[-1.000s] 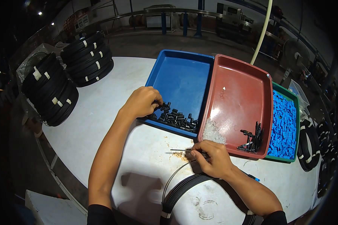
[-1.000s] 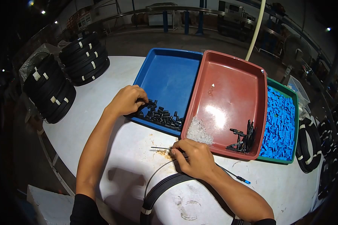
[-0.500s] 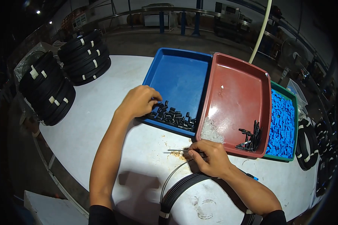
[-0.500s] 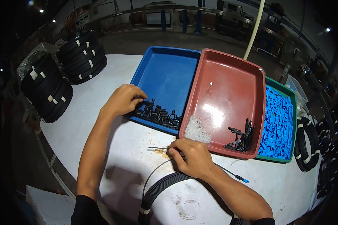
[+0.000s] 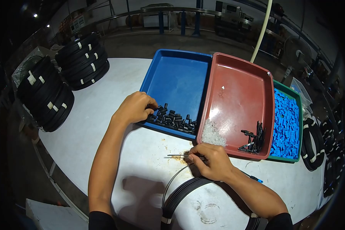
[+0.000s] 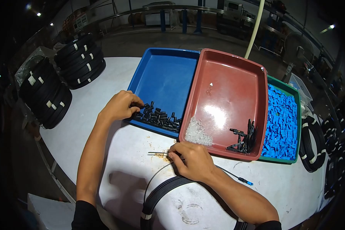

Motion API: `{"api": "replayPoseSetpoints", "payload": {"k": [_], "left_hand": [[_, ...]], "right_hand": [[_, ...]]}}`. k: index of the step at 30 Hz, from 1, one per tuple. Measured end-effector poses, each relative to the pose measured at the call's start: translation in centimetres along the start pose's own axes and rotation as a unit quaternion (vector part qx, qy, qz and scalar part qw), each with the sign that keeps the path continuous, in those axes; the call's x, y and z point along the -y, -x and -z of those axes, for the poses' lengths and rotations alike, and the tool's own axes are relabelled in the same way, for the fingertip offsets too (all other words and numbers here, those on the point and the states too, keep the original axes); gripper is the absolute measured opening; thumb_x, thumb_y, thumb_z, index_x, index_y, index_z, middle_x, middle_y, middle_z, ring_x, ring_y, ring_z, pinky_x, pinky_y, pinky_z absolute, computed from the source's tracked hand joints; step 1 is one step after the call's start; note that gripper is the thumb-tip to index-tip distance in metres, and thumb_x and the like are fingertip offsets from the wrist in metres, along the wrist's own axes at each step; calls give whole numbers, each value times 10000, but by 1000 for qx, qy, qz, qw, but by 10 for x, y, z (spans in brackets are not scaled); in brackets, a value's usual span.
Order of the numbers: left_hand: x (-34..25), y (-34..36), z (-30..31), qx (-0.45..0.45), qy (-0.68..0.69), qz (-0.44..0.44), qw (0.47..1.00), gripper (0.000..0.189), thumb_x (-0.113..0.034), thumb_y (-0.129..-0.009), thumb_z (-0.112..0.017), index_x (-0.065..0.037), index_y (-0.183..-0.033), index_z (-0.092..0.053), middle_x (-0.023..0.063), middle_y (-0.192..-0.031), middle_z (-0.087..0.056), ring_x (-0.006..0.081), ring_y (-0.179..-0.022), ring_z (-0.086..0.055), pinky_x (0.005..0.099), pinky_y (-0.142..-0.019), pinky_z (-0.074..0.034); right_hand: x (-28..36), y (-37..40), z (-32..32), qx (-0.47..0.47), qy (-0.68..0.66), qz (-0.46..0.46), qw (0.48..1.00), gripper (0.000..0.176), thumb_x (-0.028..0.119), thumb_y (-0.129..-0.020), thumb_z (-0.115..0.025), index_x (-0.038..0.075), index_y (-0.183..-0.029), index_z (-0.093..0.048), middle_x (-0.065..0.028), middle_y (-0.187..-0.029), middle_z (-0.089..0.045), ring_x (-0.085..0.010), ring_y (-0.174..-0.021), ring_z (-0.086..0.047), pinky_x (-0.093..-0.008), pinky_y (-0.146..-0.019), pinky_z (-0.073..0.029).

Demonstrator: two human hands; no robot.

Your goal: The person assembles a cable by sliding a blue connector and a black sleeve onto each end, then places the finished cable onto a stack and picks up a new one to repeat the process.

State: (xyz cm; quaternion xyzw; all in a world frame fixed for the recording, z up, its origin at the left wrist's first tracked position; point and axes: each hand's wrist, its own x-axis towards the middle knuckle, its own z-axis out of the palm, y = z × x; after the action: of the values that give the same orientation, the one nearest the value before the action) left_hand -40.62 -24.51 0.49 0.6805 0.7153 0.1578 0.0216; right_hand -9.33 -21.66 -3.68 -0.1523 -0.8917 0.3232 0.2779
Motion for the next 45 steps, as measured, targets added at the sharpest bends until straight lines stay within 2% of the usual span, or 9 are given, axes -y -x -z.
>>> {"api": "replayPoseSetpoints", "payload": {"k": [10, 16, 19, 23, 28, 32, 35, 41, 45], "left_hand": [[-11, -2, -9, 31, -49, -5, 998, 288, -65, -756, -818, -45, -1033, -741, 95, -885, -733, 280, -924, -658, 382, -853, -530], [-10, 4, -10, -31, 29, -9, 999, 191, -48, -858, -719, -59, -1047, -737, 108, -949, -730, 272, -914, -651, 382, -860, -521], [-11, 8, -10, -135, 112, -53, 983, 182, -81, -908, -686, -55, -1078, -746, 106, -990, -726, 227, -898, -645, 352, -862, -513], [-20, 11, -15, -161, 324, 0, 932, 186, -139, -931, -703, -56, -1092, -747, 46, -982, -715, 154, -887, -614, 305, -867, -484], [-58, 19, -26, -192, 595, 6, 780, 212, -173, -944, -735, -41, -1107, -705, 17, -1000, -702, 98, -930, -619, 242, -870, -475], [-109, 25, -35, -196, 624, -33, 755, 183, -111, -942, -727, -30, -1099, -679, 49, -1050, -711, 81, -878, -601, 216, -797, -460], [-139, 28, -47, -183, 627, -59, 755, 188, -70, -922, -741, -22, -1095, -686, 66, -1065, -722, 130, -1004, -656, 238, -906, -486], [-201, 35, -69, -132, 652, -52, 745, 178, -122, -938, -741, -12, -1075, -715, 66, -996, -736, 118, -891, -659, 250, -838, -514], [-234, 35, -86, -104, 660, -77, 740, 188, -121, -943, -734, 7, -1079, -708, 86, -1017, -737, 146, -942, -692, 272, -848, -537]], "right_hand": [[-2, 0, -1, 10, -1, 6, 1000, 115, 109, -901, -666, 0, -895, -701, -171, -812, -692, -339, -700, -683, -420, -660, -547], [5, 4, -1, 33, 36, 27, 998, 118, 118, -901, -661, 9, -919, -702, -168, -817, -689, -345, -717, -683, -437, -668, -546], [9, 6, -1, 59, 68, 45, 995, 136, 140, -906, -653, 17, -944, -695, -171, -828, -690, -348, -744, -687, -442, -685, -551], [4, 11, -1, 65, 87, 64, 992, 167, 178, -917, -633, 24, -952, -686, -172, -864, -697, -359, -794, -690, -452, -727, -553], [3, 21, 6, 85, 102, 17, 991, 200, 201, -928, -604, 18, -957, -682, -191, -920, -699, -390, -852, -685, -492, -782, -539], [-2, 49, 24, 36, 134, 16, 990, 193, 196, -920, -611, 18, -965, -670, -187, -905, -695, -390, -842, -682, -491, -761, -535], [-2, 69, 43, -4, 162, 33, 986, 158, 163, -888, -626, 25, -961, -653, -185, -887, -689, -394, -828, -676, -489, -736, -524], [9, 97, 95, -169, 81, -110, 976, 54, 29, -865, -636, -13, -898, -634, -210, -824, -678, -393, -772, -665, -451, -688, -497], [8, 124, 120, -246, 13, -193, 950, 52, 39, -920, -614, -13, -920, -621, -158, -735, -641, -262, -660, -637, -374, -640, -478]]}}
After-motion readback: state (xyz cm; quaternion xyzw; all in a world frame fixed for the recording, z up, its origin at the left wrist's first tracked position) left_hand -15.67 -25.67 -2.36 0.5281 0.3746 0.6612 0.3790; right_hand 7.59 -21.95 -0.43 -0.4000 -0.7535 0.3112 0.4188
